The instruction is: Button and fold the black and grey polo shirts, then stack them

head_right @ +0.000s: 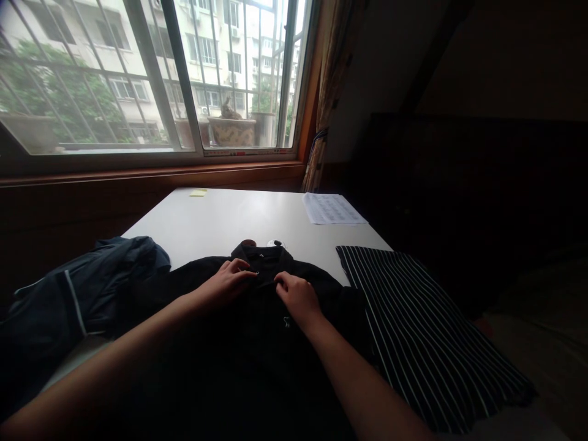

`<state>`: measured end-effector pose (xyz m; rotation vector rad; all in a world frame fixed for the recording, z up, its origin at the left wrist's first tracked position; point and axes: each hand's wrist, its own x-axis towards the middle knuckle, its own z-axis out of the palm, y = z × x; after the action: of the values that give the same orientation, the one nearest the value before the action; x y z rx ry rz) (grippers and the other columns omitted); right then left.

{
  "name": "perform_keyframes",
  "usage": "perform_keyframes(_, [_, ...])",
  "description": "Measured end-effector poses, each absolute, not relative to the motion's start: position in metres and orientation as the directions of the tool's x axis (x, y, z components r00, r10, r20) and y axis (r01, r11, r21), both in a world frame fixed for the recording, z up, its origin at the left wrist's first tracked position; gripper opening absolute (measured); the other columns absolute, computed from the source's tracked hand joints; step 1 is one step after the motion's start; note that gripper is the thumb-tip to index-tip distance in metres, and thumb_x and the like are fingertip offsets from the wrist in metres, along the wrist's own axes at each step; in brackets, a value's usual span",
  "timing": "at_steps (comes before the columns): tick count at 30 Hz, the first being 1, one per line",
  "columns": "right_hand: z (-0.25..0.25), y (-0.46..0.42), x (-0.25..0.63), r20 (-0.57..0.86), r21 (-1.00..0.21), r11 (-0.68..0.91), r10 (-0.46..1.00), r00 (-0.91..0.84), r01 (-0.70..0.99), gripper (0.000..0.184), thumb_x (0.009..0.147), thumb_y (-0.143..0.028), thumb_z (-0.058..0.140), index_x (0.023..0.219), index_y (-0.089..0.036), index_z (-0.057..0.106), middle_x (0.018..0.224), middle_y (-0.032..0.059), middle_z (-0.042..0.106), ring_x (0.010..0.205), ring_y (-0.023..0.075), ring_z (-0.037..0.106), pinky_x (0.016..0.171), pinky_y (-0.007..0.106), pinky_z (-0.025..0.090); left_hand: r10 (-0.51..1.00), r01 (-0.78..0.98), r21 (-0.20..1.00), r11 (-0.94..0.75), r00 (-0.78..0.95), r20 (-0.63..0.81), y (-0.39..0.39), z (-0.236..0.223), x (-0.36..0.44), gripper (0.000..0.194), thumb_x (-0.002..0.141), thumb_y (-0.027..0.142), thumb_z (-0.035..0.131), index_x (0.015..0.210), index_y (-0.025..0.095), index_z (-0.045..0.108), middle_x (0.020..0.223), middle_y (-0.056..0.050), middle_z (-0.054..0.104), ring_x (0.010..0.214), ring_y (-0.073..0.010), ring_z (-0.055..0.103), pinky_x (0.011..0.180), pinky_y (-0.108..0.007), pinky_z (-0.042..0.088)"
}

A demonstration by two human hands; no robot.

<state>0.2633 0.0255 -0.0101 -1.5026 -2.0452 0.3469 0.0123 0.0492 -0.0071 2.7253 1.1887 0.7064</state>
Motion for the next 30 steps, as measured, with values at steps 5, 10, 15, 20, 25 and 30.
perform_keyframes(5, [-0.011,0.027,0.264,0.283,-0.538,0.338,0.935,-0.212,0.772,0.020,0.087,-0.025,0.054,0.097,-0.027,0.070,0.075,-0.0015,0.068,0.071,0.0183,0.066,0.068,0.028,0.046,0.674,0.687,0.107,-0.719,0.652,0.348,0.068,0.001,0.023,0.026,0.091,0.021,0.062,0.116,0.027,0.070,0.115,-0.009,0.058,0.100,-0.0248,0.050,0.092,-0.043,0.050])
perform_keyframes(10, [-0.010,0.027,0.265,0.276,-0.575,0.348,0.935,-0.224,0.741,0.020,0.087,-0.024,0.053,0.097,-0.027,0.070,0.071,-0.0023,0.064,0.069,0.0179,0.065,0.067,0.027,0.045,0.680,0.680,0.144,-0.719,0.645,0.348,0.085,-0.006,0.022,0.024,0.089,0.026,0.068,0.112,0.031,0.071,0.113,-0.006,0.058,0.102,-0.0252,0.048,0.092,-0.042,0.047])
perform_keyframes(15, [-0.010,0.026,0.266,0.275,-0.595,0.342,0.937,-0.215,0.727,0.019,0.088,-0.024,0.052,0.098,-0.027,0.068,0.072,-0.0028,0.064,0.068,0.0174,0.064,0.066,0.027,0.044,0.732,0.719,0.178,-0.671,0.607,0.307,0.092,-0.009,0.022,0.021,0.086,0.028,0.072,0.107,0.030,0.070,0.109,-0.005,0.056,0.102,-0.0254,0.047,0.090,-0.042,0.045])
perform_keyframes(20, [-0.010,0.026,0.265,0.294,-0.614,0.361,0.930,-0.221,0.702,0.018,0.089,-0.024,0.052,0.100,-0.027,0.066,0.076,-0.0021,0.066,0.072,0.0182,0.065,0.068,0.028,0.047,0.741,0.715,0.220,-0.664,0.592,0.317,0.096,-0.015,0.022,0.017,0.085,0.029,0.073,0.101,0.026,0.070,0.107,-0.006,0.057,0.101,-0.0250,0.048,0.089,-0.042,0.045])
perform_keyframes(25, [-0.007,0.026,0.263,0.346,-0.636,0.416,0.907,-0.241,0.650,0.018,0.089,-0.020,0.050,0.099,-0.026,0.065,0.088,0.0004,0.069,0.081,0.0191,0.066,0.079,0.031,0.049,0.691,0.613,0.325,-0.720,0.588,0.420,0.095,-0.022,0.019,0.014,0.086,0.027,0.071,0.099,0.024,0.067,0.108,-0.005,0.066,0.111,-0.0250,0.050,0.097,-0.044,0.043])
perform_keyframes(30, [-0.008,0.027,0.262,0.415,-0.647,0.469,0.878,-0.238,0.601,0.020,0.090,-0.018,0.049,0.100,-0.025,0.064,0.098,0.0019,0.070,0.095,0.0205,0.066,0.089,0.035,0.049,0.702,0.581,0.394,-0.712,0.575,0.420,0.090,-0.020,0.024,0.004,0.090,0.023,0.065,0.094,0.023,0.067,0.100,-0.003,0.071,0.109,-0.0232,0.056,0.098,-0.043,0.042])
